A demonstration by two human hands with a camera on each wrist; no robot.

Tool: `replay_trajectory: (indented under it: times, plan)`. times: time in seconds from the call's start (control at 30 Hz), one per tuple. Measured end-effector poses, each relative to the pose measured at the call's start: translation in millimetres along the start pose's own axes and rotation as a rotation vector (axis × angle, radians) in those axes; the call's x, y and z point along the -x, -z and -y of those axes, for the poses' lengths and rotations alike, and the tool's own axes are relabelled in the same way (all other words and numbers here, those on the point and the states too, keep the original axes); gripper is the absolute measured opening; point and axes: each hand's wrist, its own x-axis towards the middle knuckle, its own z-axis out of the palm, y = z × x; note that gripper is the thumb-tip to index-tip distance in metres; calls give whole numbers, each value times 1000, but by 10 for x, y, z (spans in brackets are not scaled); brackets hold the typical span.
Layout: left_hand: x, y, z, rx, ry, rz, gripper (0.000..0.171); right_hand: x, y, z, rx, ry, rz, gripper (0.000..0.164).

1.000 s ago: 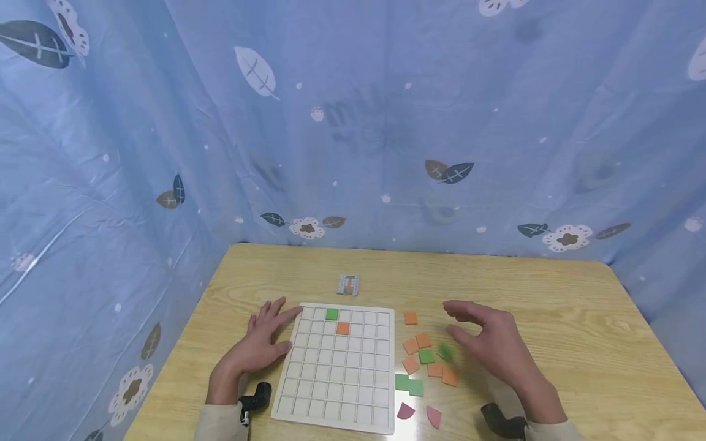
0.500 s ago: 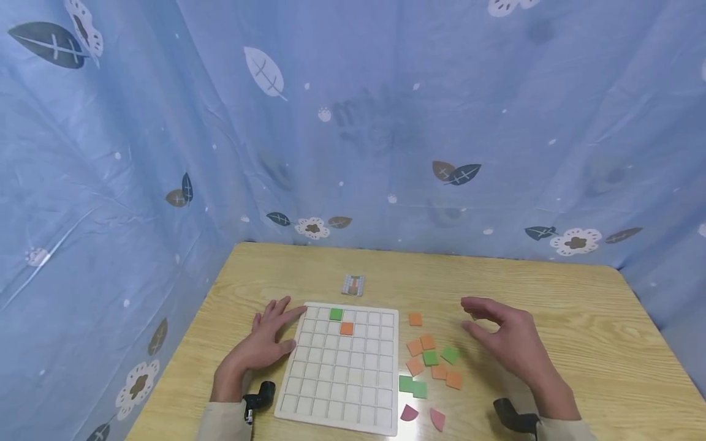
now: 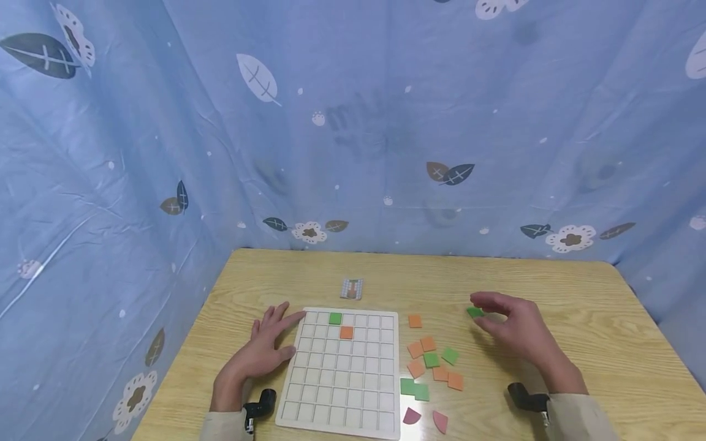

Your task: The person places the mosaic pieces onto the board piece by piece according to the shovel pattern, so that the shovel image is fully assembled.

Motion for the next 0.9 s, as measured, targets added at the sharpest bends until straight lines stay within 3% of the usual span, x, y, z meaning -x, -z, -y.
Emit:
replay_trajectory:
  times: [0.37,0.9]
  plan:
    - [-1,-6,-14,-9,29,7,75,-169,-10,-214,39,-55,124,44]
    - [-11,-3,-8,-5,6,-6,75,-118,-19,-343,62,-27,86,41]
